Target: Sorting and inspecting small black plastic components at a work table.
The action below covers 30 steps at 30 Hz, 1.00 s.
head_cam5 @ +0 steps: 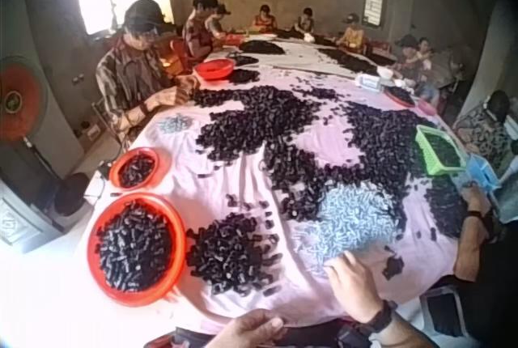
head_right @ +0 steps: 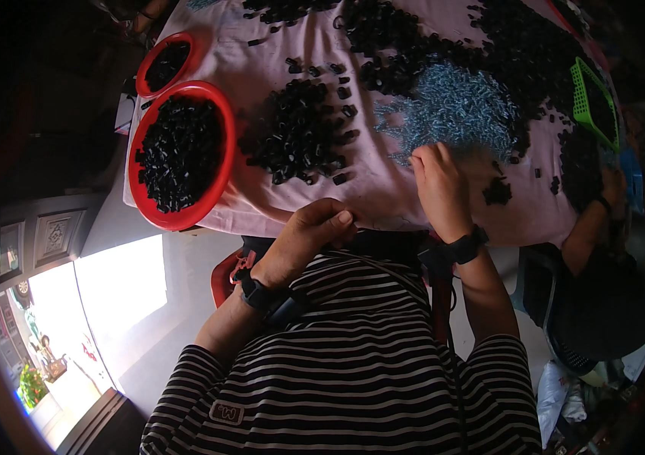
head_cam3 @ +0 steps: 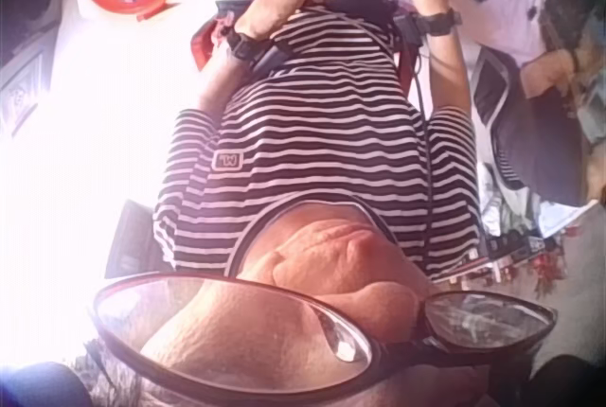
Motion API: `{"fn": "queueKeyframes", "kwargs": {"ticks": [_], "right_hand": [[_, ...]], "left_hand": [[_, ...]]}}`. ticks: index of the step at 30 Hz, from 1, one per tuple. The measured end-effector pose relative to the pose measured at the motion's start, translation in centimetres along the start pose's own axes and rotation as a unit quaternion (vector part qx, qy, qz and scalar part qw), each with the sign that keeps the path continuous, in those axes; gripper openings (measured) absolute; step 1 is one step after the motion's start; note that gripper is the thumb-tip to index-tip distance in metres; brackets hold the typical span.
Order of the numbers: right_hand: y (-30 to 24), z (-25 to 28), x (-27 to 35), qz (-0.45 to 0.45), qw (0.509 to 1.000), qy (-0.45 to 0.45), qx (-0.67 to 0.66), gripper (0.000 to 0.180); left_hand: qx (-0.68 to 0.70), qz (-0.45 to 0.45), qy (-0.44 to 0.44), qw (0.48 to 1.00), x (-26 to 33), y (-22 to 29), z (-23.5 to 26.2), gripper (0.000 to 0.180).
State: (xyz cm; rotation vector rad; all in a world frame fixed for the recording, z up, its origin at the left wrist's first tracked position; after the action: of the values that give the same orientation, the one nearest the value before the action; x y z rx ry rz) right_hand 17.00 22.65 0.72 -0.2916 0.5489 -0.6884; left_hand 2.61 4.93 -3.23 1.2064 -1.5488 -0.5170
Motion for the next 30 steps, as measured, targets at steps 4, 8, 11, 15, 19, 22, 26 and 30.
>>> {"fn": "queueKeyframes", "kwargs": {"ticks": [4,8,11,15,19,22,26,30], "right_hand": [[0.4,-0.1,0.0,-0.023,0.999,-0.017,0.033,0.009],[-0.2,-0.5,0.1,0.003,0.992,-0.043,0.119,0.01],[-0.4,-0.7,0.0,0.034,0.988,-0.032,0.146,0.01],[-1.0,1.0,-0.5,0.021,0.996,0.023,0.086,0.012],[-1.3,0.9,-0.1,-0.147,0.978,-0.034,-0.146,0.011],[-5.3,1.7,-0.6,-0.068,0.97,-0.037,-0.23,0.018],[-8.0,1.4,0.0,-0.133,0.918,-0.13,-0.351,0.018],[-9.2,2.0,-0.3,0.03,0.954,-0.081,-0.286,0.016]], "left_hand": [[0.005,-0.001,0.003,1.0,0.1,0.0,0.0,0.032],[0.011,-0.009,0.007,1.0,0.4,0.6,0.0,0.033],[0.036,-0.009,0.006,0.999,0.4,0.6,0.1,0.034],[0.114,-0.029,-0.013,0.993,0.5,1.1,0.0,0.036],[0.186,-0.005,-0.039,0.982,0.4,1.1,0.2,0.033],[0.27,-0.02,-0.078,0.959,0.0,0.5,0.2,0.032],[0.283,-0.031,-0.064,0.956,0.1,0.5,0.3,0.03],[0.279,-0.041,-0.043,0.958,0.5,1.0,0.5,0.028]]}}
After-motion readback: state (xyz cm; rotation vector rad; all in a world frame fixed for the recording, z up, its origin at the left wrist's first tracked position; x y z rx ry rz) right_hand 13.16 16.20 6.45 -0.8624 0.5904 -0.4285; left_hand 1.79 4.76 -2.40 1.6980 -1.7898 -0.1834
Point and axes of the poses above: each hand's wrist, its own x-axis away from the middle knuckle, its own z-axis out of the back of the hand, y = z × x, the point moved 6 cm from there along -x, towards the middle knuckle, and after that the axes turned 4 degrees about y, right-handed, at the moved point
